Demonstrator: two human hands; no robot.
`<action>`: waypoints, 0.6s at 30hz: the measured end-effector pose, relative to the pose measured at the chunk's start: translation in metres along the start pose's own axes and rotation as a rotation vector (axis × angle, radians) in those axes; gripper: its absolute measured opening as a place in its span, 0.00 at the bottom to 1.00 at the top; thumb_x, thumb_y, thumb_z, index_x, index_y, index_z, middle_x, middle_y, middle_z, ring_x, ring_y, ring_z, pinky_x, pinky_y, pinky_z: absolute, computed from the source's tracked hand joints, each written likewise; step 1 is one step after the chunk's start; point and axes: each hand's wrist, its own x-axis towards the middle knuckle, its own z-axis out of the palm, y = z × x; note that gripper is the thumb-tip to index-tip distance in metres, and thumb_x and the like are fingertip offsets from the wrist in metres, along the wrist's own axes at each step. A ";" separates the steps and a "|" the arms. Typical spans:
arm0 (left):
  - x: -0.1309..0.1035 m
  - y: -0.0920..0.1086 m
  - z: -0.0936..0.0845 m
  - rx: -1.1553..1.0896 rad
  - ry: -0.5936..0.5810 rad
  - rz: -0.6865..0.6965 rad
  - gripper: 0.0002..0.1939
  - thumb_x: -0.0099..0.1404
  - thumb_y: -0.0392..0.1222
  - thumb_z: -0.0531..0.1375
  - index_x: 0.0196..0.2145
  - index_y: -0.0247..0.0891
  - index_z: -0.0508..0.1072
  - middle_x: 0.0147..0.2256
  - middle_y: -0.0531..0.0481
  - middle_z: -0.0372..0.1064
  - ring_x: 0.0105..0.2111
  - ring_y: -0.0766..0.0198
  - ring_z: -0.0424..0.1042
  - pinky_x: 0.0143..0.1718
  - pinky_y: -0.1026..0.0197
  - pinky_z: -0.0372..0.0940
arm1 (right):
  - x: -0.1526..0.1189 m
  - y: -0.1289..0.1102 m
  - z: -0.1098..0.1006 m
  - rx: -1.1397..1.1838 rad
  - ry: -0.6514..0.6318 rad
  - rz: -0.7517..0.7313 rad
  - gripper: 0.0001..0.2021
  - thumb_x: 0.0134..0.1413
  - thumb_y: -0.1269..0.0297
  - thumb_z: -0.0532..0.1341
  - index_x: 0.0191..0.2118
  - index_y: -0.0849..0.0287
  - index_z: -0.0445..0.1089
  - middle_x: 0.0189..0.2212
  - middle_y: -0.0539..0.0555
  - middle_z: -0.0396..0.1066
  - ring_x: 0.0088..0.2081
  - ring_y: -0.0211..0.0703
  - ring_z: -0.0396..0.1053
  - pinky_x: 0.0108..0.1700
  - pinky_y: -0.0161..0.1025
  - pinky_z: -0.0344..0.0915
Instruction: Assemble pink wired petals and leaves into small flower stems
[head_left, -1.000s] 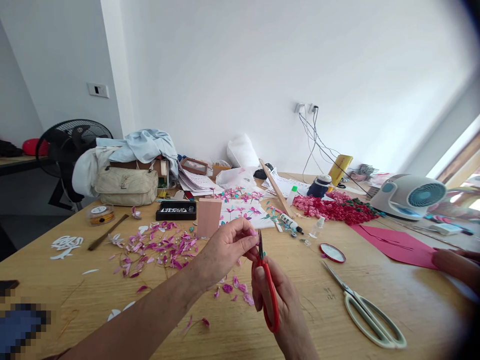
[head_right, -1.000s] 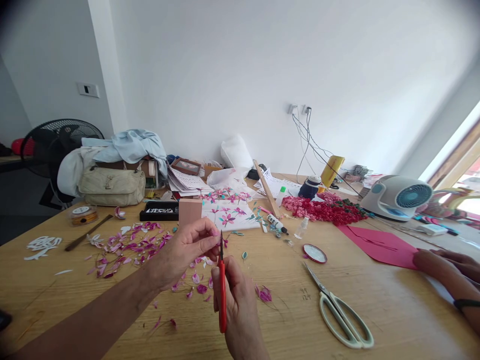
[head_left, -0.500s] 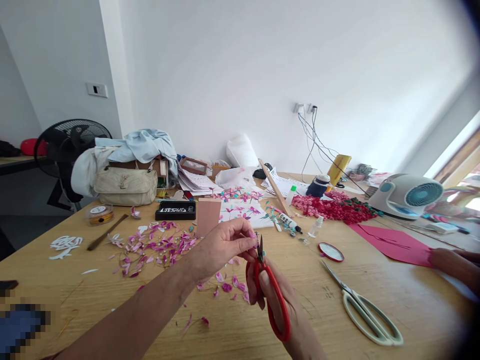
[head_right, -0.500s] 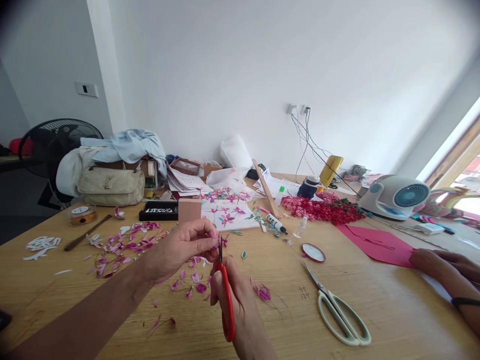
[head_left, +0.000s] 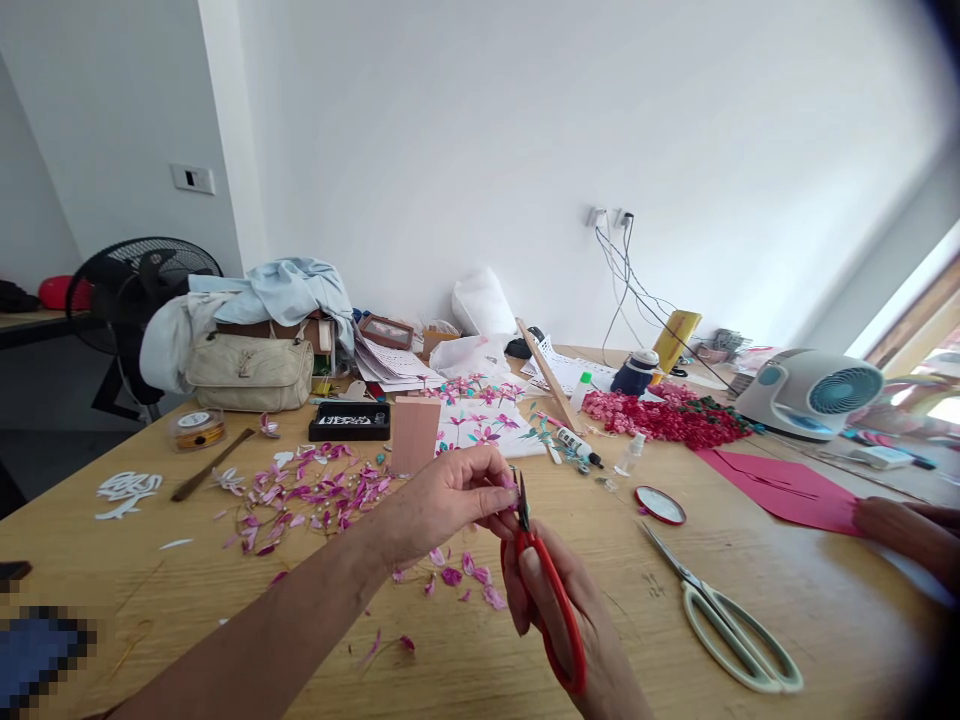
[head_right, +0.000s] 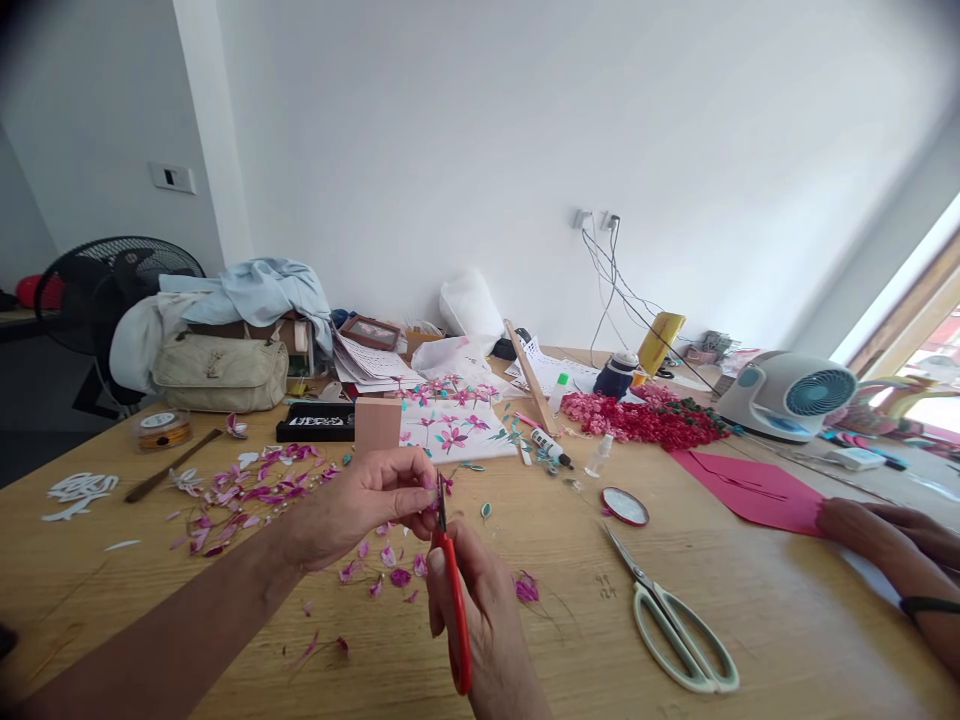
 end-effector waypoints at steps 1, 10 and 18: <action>0.000 0.000 0.000 -0.004 -0.003 -0.002 0.08 0.56 0.39 0.59 0.27 0.32 0.64 0.24 0.52 0.65 0.26 0.70 0.67 0.32 0.64 0.64 | 0.000 0.000 0.000 0.003 0.008 0.001 0.20 0.54 0.45 0.50 0.26 0.59 0.56 0.13 0.44 0.53 0.16 0.32 0.49 0.19 0.31 0.45; -0.001 0.000 -0.004 -0.013 -0.040 -0.016 0.07 0.56 0.38 0.59 0.27 0.32 0.65 0.24 0.52 0.65 0.25 0.70 0.67 0.31 0.65 0.63 | -0.002 0.006 -0.003 -0.003 0.020 0.031 0.21 0.53 0.45 0.51 0.24 0.58 0.55 0.11 0.43 0.50 0.13 0.30 0.46 0.16 0.30 0.44; -0.002 0.001 -0.004 0.011 -0.027 -0.021 0.08 0.55 0.40 0.60 0.27 0.32 0.66 0.25 0.51 0.65 0.27 0.69 0.67 0.32 0.64 0.63 | -0.002 0.007 -0.009 -0.174 -0.089 -0.057 0.19 0.58 0.48 0.46 0.27 0.59 0.57 0.19 0.48 0.58 0.22 0.35 0.53 0.25 0.34 0.50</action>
